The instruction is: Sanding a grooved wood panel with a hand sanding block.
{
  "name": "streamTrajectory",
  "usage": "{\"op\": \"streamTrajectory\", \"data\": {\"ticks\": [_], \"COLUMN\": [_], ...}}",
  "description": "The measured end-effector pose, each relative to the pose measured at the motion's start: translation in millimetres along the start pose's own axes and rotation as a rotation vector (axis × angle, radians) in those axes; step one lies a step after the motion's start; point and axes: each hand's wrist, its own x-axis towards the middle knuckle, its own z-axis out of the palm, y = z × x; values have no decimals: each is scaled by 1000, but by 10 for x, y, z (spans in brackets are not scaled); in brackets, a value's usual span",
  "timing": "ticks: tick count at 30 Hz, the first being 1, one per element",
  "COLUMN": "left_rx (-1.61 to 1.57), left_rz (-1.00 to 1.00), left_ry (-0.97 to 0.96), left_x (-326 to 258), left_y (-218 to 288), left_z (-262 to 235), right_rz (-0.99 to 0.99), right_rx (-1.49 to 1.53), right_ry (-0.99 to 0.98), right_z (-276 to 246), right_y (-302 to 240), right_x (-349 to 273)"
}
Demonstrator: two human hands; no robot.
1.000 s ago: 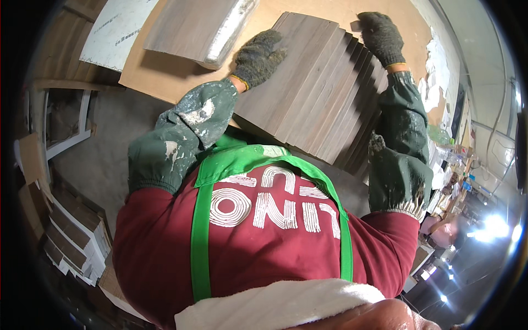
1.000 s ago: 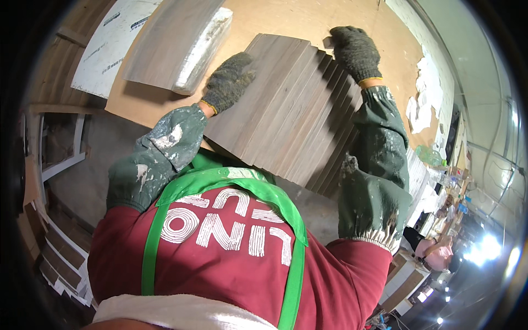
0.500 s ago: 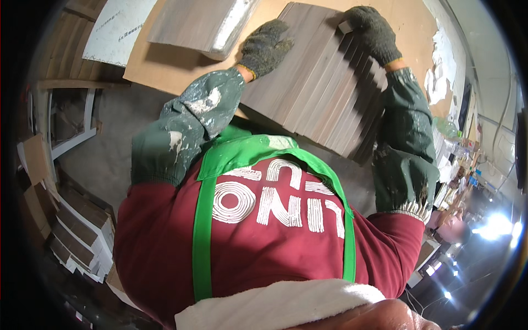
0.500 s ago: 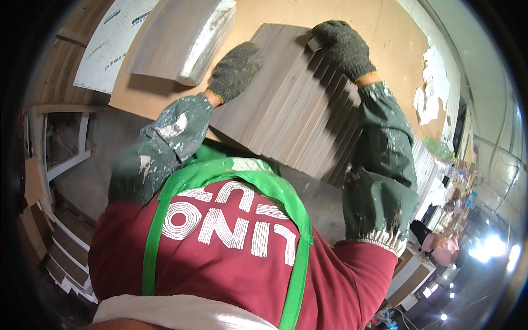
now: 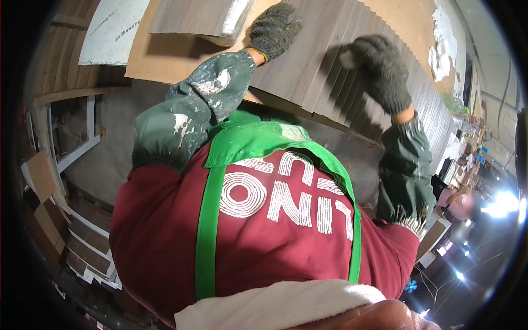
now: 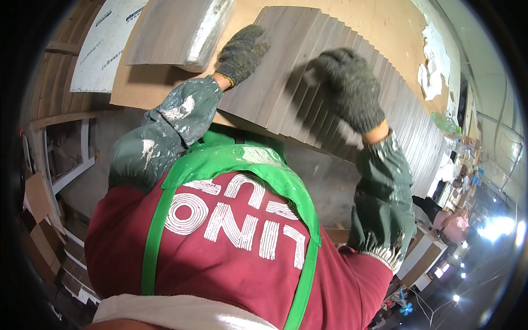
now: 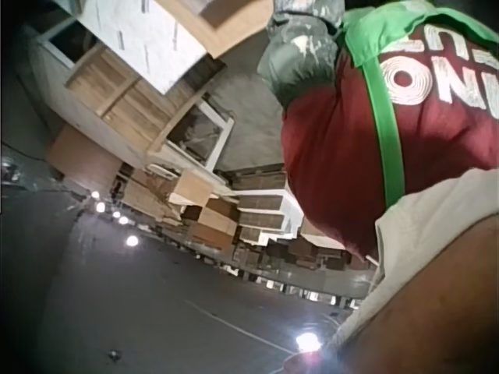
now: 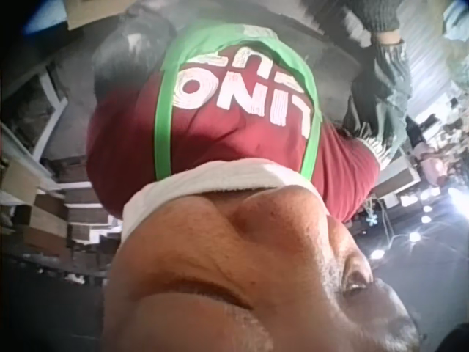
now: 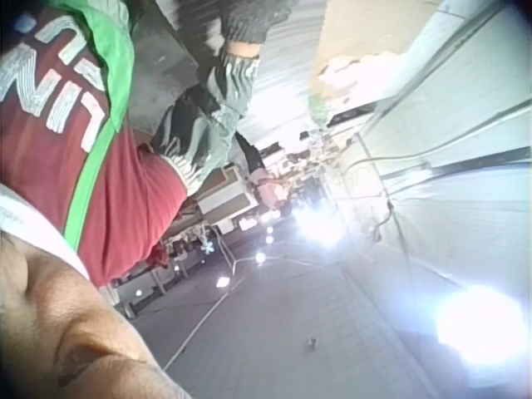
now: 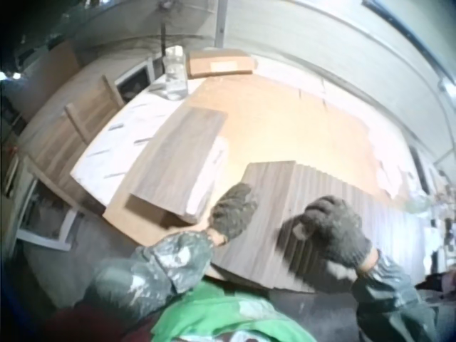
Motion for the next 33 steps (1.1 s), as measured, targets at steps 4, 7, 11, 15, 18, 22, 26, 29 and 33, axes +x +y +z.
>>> {"op": "streamTrajectory", "data": {"ticks": [4,7,11,15,18,22,26,29,33], "left_rx": [13,-11,-53,-27,-22,2,-27,-59,-33], "left_rz": [23,13,35,71,51,16,38,21,3], "left_ry": [19,17,5,38,22,24,16,0,-4], "left_x": [-38,-39,4,-34,-60,-54,-34,-33,-37], "left_y": [-31,-49,-78,-32,-48,-16,-4,27,34], "left_z": [26,6,74,28,15,-11,7,-30,-24], "right_rz": [-271,-90,-15,-198,42,78,-230,-222,23], "right_rx": [126,-23,-40,64,-45,32,138,-80,-133], "right_ry": [-225,-151,-99,-151,-51,55,-208,-124,-29], "right_z": [-23,43,2,93,49,-83,-1,101,-39], "right_y": [-676,-363,-254,-555,-7,-79,-679,-377,108], "right_x": [-309,-301,-290,-423,-257,-231,-423,-416,-267]}}
